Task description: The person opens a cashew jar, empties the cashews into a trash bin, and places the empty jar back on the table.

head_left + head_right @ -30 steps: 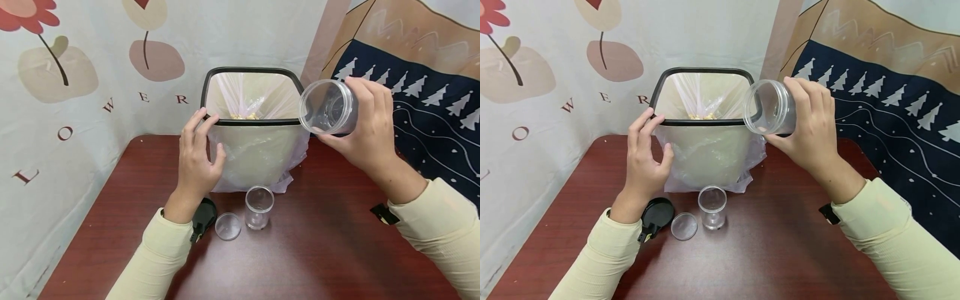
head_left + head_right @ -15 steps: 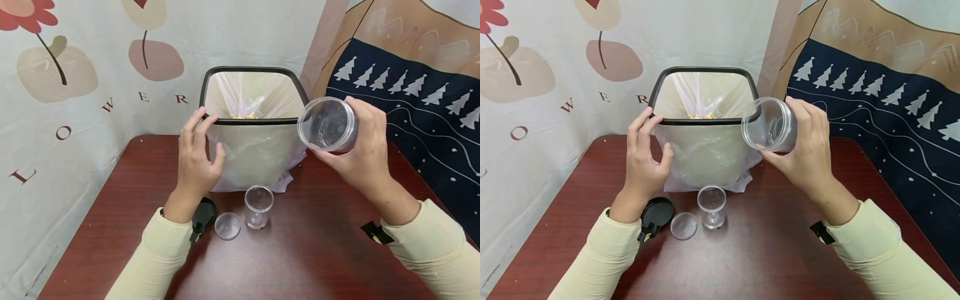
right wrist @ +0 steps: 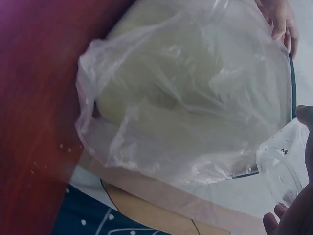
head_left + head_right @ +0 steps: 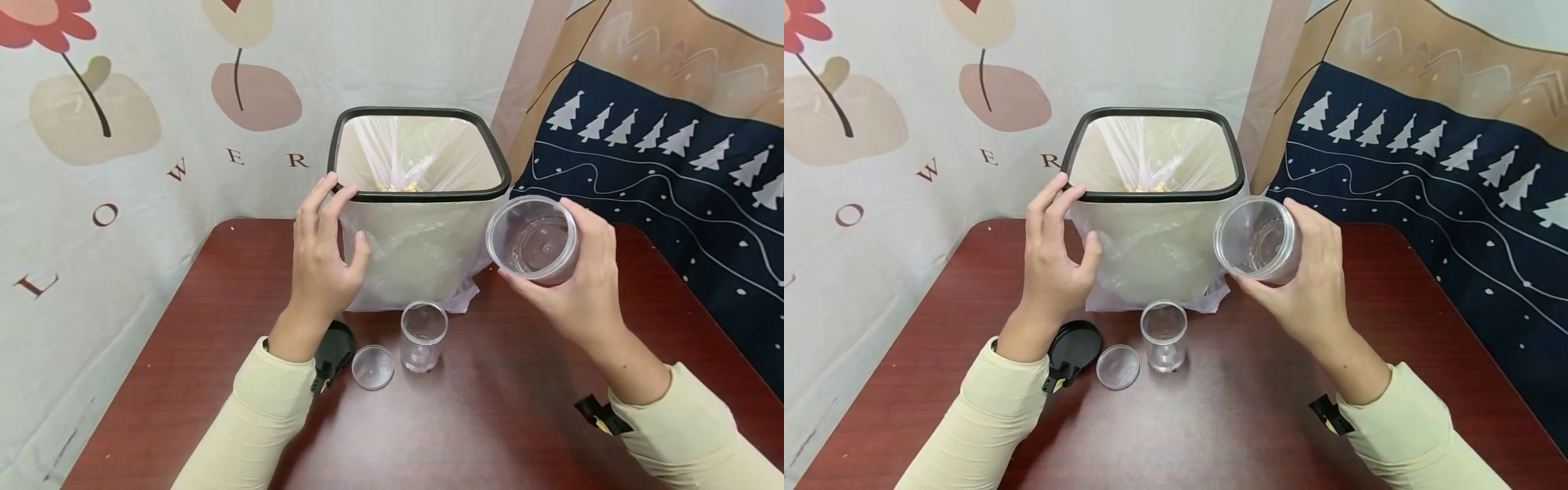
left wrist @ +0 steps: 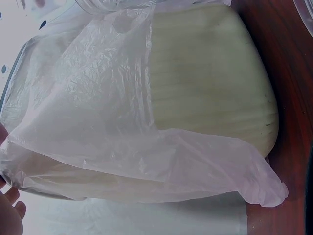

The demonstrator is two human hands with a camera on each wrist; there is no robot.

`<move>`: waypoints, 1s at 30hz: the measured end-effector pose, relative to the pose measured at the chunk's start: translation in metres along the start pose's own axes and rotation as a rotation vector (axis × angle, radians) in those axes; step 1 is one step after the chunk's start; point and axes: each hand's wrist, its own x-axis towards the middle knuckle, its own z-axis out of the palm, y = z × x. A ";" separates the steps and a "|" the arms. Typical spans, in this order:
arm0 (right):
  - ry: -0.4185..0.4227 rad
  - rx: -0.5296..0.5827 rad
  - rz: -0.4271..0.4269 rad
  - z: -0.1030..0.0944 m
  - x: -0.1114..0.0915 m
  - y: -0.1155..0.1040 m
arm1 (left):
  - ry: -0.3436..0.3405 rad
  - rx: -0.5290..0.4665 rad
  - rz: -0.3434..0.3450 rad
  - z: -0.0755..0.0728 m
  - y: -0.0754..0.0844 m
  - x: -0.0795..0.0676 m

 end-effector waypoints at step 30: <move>-0.094 0.116 0.218 0.032 -0.065 0.006 | 0.005 0.001 0.000 0.001 0.001 0.000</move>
